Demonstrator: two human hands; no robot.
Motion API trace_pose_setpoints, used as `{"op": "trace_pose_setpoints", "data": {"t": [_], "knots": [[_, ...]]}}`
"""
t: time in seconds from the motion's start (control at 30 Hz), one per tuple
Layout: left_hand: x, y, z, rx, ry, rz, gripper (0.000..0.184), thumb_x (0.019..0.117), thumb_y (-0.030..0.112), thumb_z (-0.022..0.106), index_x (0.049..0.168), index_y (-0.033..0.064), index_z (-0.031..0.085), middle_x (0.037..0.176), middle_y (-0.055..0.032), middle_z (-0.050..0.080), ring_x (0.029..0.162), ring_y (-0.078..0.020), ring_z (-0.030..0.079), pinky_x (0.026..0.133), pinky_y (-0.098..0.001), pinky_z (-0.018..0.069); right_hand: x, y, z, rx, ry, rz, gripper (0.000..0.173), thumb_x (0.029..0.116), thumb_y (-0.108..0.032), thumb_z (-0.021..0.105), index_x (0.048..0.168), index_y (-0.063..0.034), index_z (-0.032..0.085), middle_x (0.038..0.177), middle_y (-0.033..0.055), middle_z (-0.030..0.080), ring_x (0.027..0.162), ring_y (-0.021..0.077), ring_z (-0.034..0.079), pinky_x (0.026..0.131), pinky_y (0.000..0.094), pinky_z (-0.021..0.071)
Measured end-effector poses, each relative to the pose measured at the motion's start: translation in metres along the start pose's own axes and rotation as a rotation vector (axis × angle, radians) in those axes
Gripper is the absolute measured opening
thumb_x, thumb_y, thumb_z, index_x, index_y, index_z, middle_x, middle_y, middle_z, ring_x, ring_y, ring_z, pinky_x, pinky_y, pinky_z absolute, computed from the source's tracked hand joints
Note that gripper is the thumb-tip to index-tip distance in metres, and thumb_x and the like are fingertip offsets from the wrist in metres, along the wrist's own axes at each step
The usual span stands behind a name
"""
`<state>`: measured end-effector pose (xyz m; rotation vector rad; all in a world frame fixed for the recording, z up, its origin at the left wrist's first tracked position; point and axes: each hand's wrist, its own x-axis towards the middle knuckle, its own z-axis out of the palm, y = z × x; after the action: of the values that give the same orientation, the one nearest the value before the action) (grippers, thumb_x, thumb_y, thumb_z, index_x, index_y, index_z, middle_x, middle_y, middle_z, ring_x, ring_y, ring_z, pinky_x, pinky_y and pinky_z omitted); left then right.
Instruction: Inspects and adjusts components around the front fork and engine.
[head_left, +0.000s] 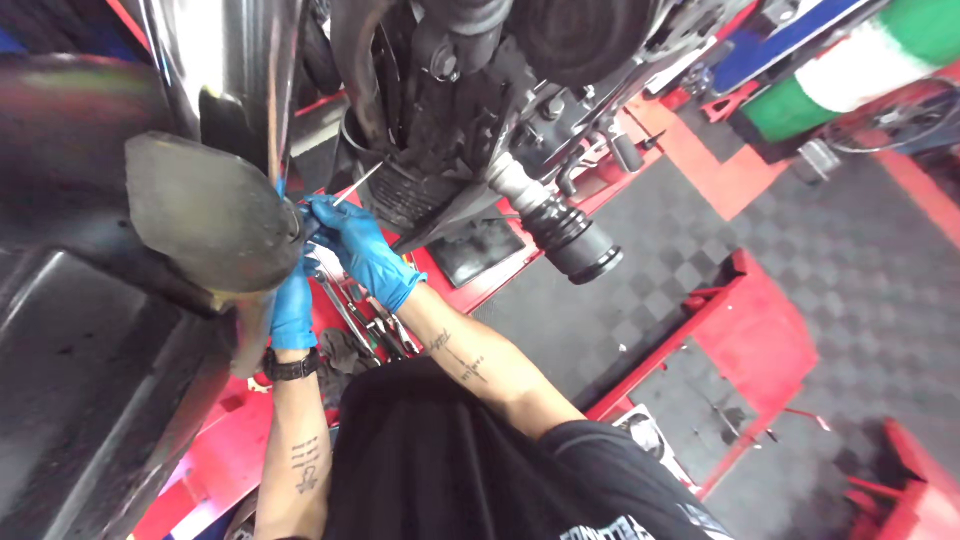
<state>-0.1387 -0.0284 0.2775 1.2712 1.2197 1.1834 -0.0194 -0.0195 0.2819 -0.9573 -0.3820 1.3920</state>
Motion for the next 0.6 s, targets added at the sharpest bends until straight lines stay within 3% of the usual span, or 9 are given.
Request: {"op": "trace_pose_setpoints", "data": {"t": [0.07, 0.1, 0.2, 0.23, 0.33, 0.37, 0.47, 0.5, 0.6], "knots": [[-0.0038, 0.0001, -0.0033, -0.032, -0.036, 0.069, 0.031, 0.0977, -0.001, 0.061, 0.129, -0.0026, 0.056, 0.111, -0.0051, 0.068, 0.098, -0.0077, 0.068, 0.090, -0.0266, 0.0576, -0.0005, -0.0013, 0.0005, -0.005, 0.002, 0.004, 0.019, 0.1045, -0.011, 0.057, 0.118, -0.0020, 0.065, 0.100, 0.0079, 0.071, 0.079, 0.0116, 0.068, 0.073, 0.0273, 0.0596], [-0.0042, 0.0000, -0.0035, -0.049, -0.033, 0.073, 0.031, 0.0992, 0.000, 0.059, 0.130, -0.0020, 0.055, 0.113, -0.0055, 0.070, 0.098, -0.0086, 0.069, 0.090, -0.0276, 0.0582, -0.0004, -0.0027, 0.0012, -0.016, -0.001, -0.003, 0.019, 0.1047, -0.012, 0.057, 0.118, -0.0025, 0.066, 0.099, 0.0074, 0.071, 0.078, 0.0110, 0.068, 0.072, 0.0266, 0.0592], [-0.0022, 0.0040, -0.0011, 0.002, -0.010, -0.046, 0.019, 0.1082, 0.011, 0.046, 0.110, -0.0009, 0.060, 0.083, -0.0020, 0.070, 0.062, -0.0062, 0.065, 0.059, -0.0221, 0.0569, -0.0012, -0.0018, 0.0006, -0.021, -0.015, -0.027, 0.021, 0.1056, -0.013, 0.055, 0.120, -0.0023, 0.066, 0.102, 0.0078, 0.072, 0.081, 0.0110, 0.068, 0.073, 0.0262, 0.0584], [-0.0020, 0.0055, -0.0010, 0.014, -0.015, -0.045, 0.016, 0.1063, 0.008, 0.049, 0.109, -0.0012, 0.061, 0.082, -0.0017, 0.069, 0.061, -0.0053, 0.064, 0.059, -0.0211, 0.0562, -0.0013, -0.0017, 0.0011, -0.023, -0.011, -0.029, 0.021, 0.1055, -0.013, 0.056, 0.120, -0.0021, 0.065, 0.103, 0.0081, 0.072, 0.082, 0.0115, 0.068, 0.074, 0.0268, 0.0589], [-0.0049, -0.0006, -0.0041, -0.022, -0.032, 0.077, 0.032, 0.0976, -0.002, 0.060, 0.130, -0.0019, 0.056, 0.112, -0.0046, 0.067, 0.098, -0.0065, 0.067, 0.090, -0.0256, 0.0573, -0.0050, -0.0047, 0.0043, -0.044, -0.006, -0.012, 0.020, 0.1052, -0.014, 0.056, 0.120, -0.0030, 0.065, 0.103, 0.0074, 0.071, 0.082, 0.0120, 0.068, 0.075, 0.0283, 0.0593], [-0.0051, -0.0016, -0.0033, -0.039, -0.024, 0.088, 0.031, 0.0995, 0.000, 0.057, 0.131, -0.0015, 0.055, 0.112, -0.0045, 0.068, 0.097, -0.0074, 0.068, 0.089, -0.0267, 0.0582, -0.0053, -0.0057, 0.0051, -0.055, -0.010, -0.013, 0.020, 0.1054, -0.014, 0.056, 0.119, -0.0040, 0.066, 0.101, 0.0067, 0.071, 0.078, 0.0108, 0.068, 0.072, 0.0269, 0.0587], [-0.0015, 0.0007, 0.0001, -0.015, 0.033, 0.005, 0.021, 0.1086, 0.011, 0.045, 0.109, -0.0003, 0.062, 0.080, -0.0006, 0.070, 0.062, -0.0062, 0.065, 0.060, -0.0230, 0.0575, -0.0040, -0.0051, 0.0041, -0.059, -0.012, -0.019, 0.021, 0.1056, -0.015, 0.056, 0.120, -0.0038, 0.066, 0.100, 0.0066, 0.072, 0.077, 0.0101, 0.068, 0.070, 0.0260, 0.0580], [-0.0014, 0.0032, 0.0001, -0.004, 0.030, 0.009, 0.016, 0.1063, 0.008, 0.048, 0.107, 0.0002, 0.062, 0.082, 0.0000, 0.069, 0.065, -0.0048, 0.065, 0.063, -0.0218, 0.0570, -0.0041, -0.0058, 0.0045, -0.062, -0.002, -0.015, 0.020, 0.1054, -0.015, 0.056, 0.119, -0.0037, 0.066, 0.099, 0.0063, 0.071, 0.077, 0.0100, 0.067, 0.070, 0.0259, 0.0583], [-0.0079, 0.0049, -0.0004, -0.042, 0.025, 0.115, 0.027, 0.0974, -0.001, 0.061, 0.125, -0.0012, 0.060, 0.114, -0.0048, 0.067, 0.103, -0.0077, 0.066, 0.094, -0.0269, 0.0561, -0.0062, -0.0094, 0.0060, -0.089, 0.035, 0.022, 0.020, 0.1046, -0.017, 0.059, 0.118, -0.0036, 0.066, 0.099, 0.0081, 0.072, 0.078, 0.0129, 0.069, 0.071, 0.0296, 0.0601]]}}
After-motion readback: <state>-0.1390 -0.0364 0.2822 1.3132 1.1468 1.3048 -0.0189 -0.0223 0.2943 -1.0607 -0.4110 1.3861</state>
